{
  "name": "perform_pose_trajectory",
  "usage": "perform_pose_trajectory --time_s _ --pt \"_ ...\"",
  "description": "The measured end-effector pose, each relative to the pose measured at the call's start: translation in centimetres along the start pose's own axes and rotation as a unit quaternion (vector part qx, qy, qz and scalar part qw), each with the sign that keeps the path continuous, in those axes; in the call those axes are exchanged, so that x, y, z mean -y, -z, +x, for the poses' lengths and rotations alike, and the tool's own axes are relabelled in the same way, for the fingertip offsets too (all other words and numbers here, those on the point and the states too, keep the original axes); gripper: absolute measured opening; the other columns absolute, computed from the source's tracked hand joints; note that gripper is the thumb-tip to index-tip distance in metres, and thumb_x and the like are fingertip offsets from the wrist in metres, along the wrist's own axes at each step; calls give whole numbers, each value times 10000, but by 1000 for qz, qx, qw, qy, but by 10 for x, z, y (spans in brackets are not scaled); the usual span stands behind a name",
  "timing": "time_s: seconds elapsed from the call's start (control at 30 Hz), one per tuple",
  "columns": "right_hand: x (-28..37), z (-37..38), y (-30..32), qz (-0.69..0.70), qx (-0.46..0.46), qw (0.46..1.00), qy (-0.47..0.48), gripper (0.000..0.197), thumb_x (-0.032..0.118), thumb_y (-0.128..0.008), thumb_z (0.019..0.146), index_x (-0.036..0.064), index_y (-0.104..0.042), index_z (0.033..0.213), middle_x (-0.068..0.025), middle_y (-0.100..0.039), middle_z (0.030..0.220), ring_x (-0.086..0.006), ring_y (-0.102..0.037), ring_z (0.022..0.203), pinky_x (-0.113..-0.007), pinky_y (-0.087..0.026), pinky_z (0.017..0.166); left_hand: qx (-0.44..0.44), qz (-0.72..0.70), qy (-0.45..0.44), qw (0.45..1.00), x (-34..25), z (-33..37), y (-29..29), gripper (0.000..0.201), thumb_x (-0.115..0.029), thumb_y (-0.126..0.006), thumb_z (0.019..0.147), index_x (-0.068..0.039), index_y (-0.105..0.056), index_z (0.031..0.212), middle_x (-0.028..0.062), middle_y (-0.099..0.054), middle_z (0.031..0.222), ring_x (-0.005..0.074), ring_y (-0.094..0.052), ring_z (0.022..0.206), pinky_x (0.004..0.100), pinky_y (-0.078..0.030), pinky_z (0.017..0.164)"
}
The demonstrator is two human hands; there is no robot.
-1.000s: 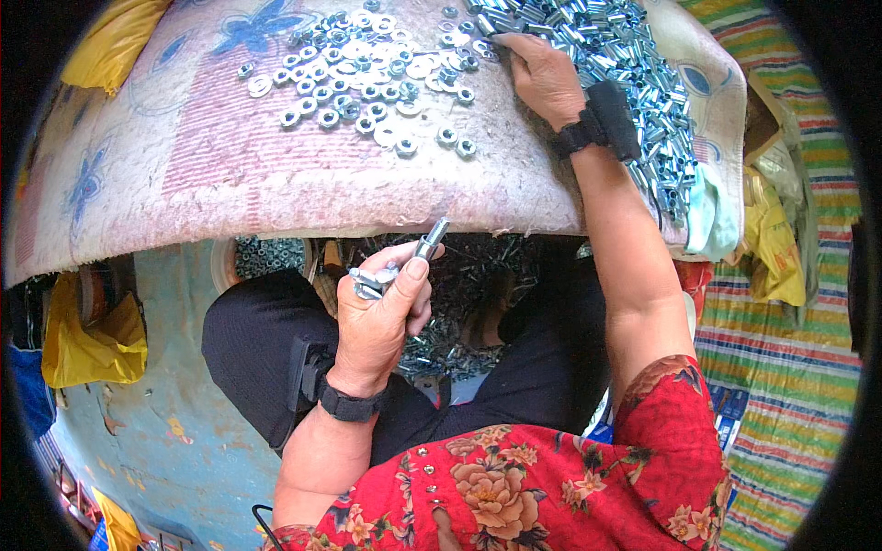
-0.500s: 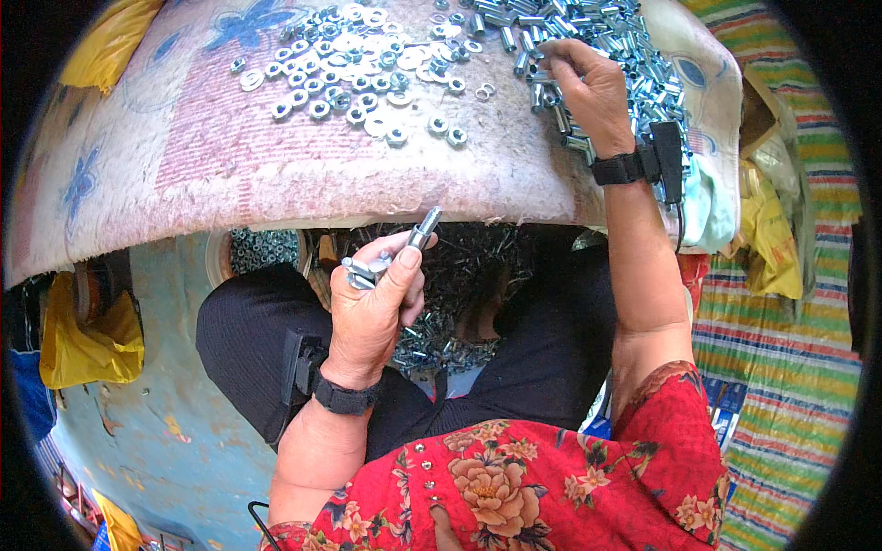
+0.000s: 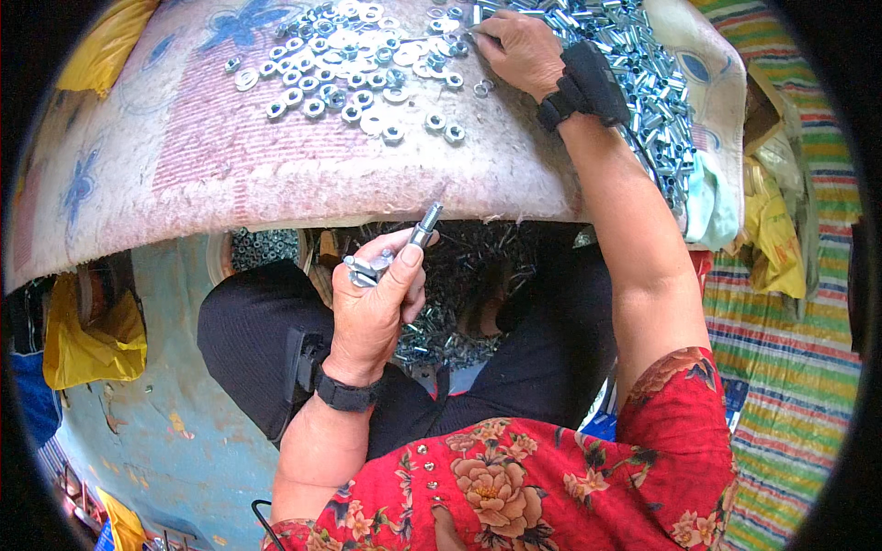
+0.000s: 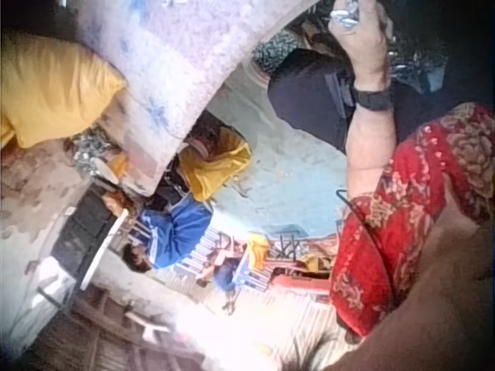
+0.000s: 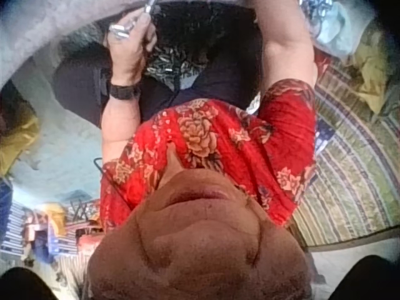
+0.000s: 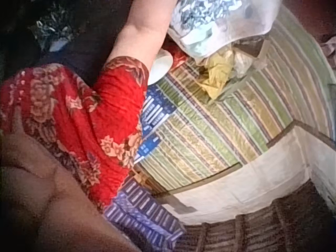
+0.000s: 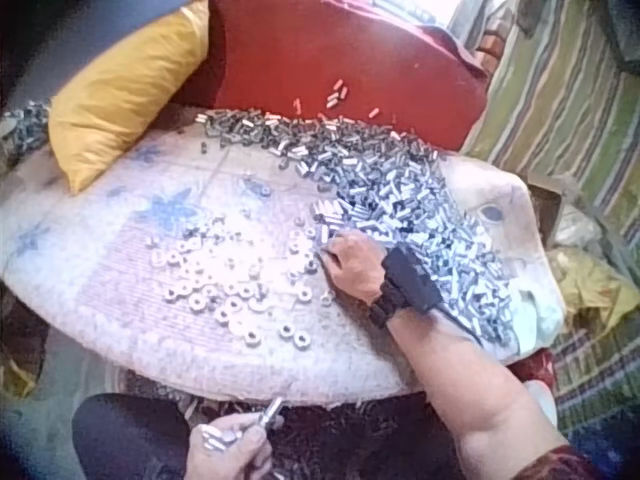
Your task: Manually assembling washers onto bolts and threading nuts.
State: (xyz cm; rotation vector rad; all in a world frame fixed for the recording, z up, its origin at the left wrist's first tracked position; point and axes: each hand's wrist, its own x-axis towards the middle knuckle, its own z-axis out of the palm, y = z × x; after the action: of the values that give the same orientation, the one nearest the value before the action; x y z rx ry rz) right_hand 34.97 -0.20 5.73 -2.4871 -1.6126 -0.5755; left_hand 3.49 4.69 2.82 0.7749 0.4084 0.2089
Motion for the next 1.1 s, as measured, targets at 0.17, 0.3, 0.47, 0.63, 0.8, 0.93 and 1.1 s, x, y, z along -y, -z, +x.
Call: perform_pose_trajectory --time_s 0.17,0.3,0.47,0.63,0.8,0.93,1.1 --pt "5 -26 20 1 -57 998 36 143 169 -597 743 77 -654 836 -91 -604 775 -267 -590 709 -322 -480 626 -10 22 -8 1000 -1 -2 -3 294 -193 -550 855 60 -563 1004 -24 -386 534 46 -319 445 183 -273 372" --pt "19 -50 29 31 -85 988 129 118 60 -640 710 59 -652 827 -82 -588 748 -228 -585 691 -297 -480 617 3 20 -15 1000 1 -2 -1 291 -193 -544 859 58 -562 1006 -25 -380 529 43 -313 441 182 -267 371" --pt "21 -44 32 88 -9 985 150 139 94 -620 754 41 -608 882 -108 -565 808 -269 -572 727 -321 -471 634 5 14 -11 1000 2 -3 -3 289 -191 -542 860 56 -560 1011 -27 -376 528 42 -313 442 182 -260 370" --pt "27 -36 24 48 -14 986 161 127 127 -560 800 34 -536 884 -121 -550 830 -303 -557 748 -346 -468 641 3 14 -19 1000 3 -2 -4 288 -187 -542 860 58 -559 1009 -33 -372 533 40 -313 449 182 -262 378" --pt "30 -35 19 13 -30 992 123 102 110 -509 822 32 -514 889 -134 -555 813 -329 -565 739 -357 -475 632 19 -2 -13 1000 5 0 -2 245 -171 -562 855 36 -575 985 -36 -414 572 37 -343 468 184 -288 393" --pt "35 -39 34 125 -53 988 76 111 113 -507 842 19 -534 896 -121 -559 731 -267 -563 640 -316 -449 557 12 6 -22 1000 6 2 -5 285 -187 -555 853 58 -564 998 -44 -386 541 35 -318 458 181 -262 384" --pt "112 -87 90 505 71 854 -100 114 103 -533 838 12 -597 863 -22 -554 630 -77 -502 584 -243 -413 528 30 16 -47 998 1 2 -5 224 -175 -555 861 20 -585 966 -55 -401 563 29 -326 455 182 -276 389"
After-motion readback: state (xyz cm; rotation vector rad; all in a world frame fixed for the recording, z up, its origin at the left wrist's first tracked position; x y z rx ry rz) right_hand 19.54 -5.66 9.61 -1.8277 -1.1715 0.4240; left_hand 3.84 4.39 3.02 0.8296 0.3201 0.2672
